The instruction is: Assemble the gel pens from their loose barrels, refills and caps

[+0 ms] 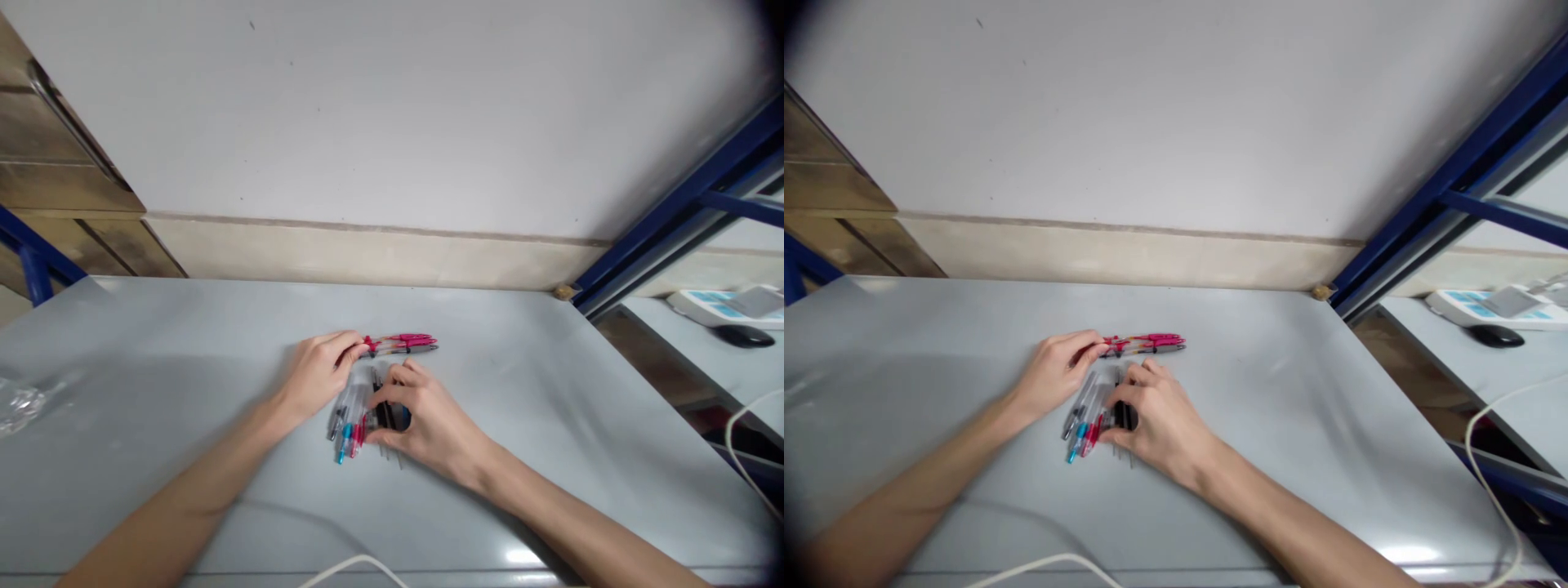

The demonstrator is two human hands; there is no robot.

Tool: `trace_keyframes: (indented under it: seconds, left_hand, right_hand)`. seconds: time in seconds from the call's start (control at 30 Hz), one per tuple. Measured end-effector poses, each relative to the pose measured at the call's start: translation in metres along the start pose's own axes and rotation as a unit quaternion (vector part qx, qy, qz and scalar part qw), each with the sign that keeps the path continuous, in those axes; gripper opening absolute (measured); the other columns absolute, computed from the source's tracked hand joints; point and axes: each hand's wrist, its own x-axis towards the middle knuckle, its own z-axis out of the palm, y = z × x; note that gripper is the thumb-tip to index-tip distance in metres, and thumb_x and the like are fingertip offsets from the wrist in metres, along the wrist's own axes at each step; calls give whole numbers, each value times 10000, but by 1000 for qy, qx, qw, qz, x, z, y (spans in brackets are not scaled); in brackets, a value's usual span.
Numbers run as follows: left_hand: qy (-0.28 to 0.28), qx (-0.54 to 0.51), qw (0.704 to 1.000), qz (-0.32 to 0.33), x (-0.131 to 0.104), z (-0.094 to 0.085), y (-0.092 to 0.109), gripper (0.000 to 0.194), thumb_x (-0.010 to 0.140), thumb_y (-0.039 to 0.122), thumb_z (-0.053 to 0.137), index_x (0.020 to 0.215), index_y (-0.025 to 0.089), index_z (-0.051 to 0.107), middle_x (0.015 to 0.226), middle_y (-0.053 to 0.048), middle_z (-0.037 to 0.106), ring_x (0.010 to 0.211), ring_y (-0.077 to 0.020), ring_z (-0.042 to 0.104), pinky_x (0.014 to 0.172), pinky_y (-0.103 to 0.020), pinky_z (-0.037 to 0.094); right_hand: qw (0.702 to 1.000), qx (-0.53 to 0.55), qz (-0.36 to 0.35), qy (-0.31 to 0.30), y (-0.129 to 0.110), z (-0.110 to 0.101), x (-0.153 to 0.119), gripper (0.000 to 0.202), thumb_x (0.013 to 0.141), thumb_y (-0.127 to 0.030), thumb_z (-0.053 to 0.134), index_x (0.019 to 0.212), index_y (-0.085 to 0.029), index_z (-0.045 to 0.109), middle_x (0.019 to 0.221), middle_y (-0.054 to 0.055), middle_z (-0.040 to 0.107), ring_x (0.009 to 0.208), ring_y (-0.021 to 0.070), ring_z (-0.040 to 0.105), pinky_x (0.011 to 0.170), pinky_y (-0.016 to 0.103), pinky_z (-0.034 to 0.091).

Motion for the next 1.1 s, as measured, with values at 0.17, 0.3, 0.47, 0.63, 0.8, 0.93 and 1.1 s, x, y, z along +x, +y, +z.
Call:
trace_keyframes:
  seconds: [0.17, 0.3, 0.47, 0.63, 0.8, 0.93, 1.1]
  left_hand:
    - [-25, 9, 1000, -7, -2, 3, -2, 258, 1019, 311, 493, 829, 215, 639, 777, 29, 676, 665, -109, 550, 653, -236, 370]
    - [-31, 20, 999, -13, -3, 5, 1, 266, 1022, 313, 481, 818, 219, 624, 749, 36, 653, 641, -111, 523, 636, -244, 358]
    - [-36, 18, 999, -2, -6, 9, 10, 246, 1013, 283, 486, 812, 216, 611, 734, 35, 629, 640, -117, 516, 623, -250, 355]
    - [-40, 16, 999, -4, -7, 8, 9, 216, 1010, 273, 494, 841, 223, 618, 771, 41, 646, 655, -112, 535, 632, -248, 365]
    - [-41, 18, 999, -6, -7, 7, 8, 238, 1011, 287, 488, 836, 220, 636, 801, 27, 676, 667, -118, 555, 642, -253, 376]
    - [-41, 16, 999, -6, -6, 7, 8, 246, 1009, 285, 485, 835, 219, 645, 808, 17, 691, 675, -124, 575, 648, -253, 383]
    - [-50, 15, 999, -4, -7, 7, 8, 246, 1013, 285, 479, 840, 226, 644, 794, 19, 689, 677, -130, 588, 660, -252, 399]
  right_hand:
    - [1000, -16, 16, -14, -7, 5, 0, 227, 785, -331, 849, 961, -214, 767, 930, 45, 643, 922, 229, 505, 846, 374, 455]
    - [1000, -17, 22, -15, -7, 6, 0, 135, 822, -260, 810, 941, -214, 767, 910, 42, 639, 914, 224, 505, 836, 362, 455]
    - [1000, 4, 11, 6, -5, 5, 0, 86, 861, -257, 764, 935, -214, 769, 853, 32, 614, 878, 212, 501, 838, 361, 456]
    - [998, 51, 18, 26, -2, 1, 0, 106, 864, -259, 766, 956, -205, 766, 800, 18, 604, 838, 199, 516, 829, 354, 460]
    - [990, 122, 38, 56, 3, -1, 0, 124, 850, -280, 791, 956, -222, 763, 780, -3, 625, 827, 185, 567, 857, 356, 458]
    - [987, 137, 62, 56, 3, -1, 0, 78, 844, -248, 788, 903, -216, 750, 743, -14, 627, 819, 182, 578, 835, 344, 459]
    - [992, 110, 39, 46, 0, -2, -1, 113, 838, -251, 797, 934, -216, 749, 781, 0, 636, 849, 192, 547, 864, 354, 455]
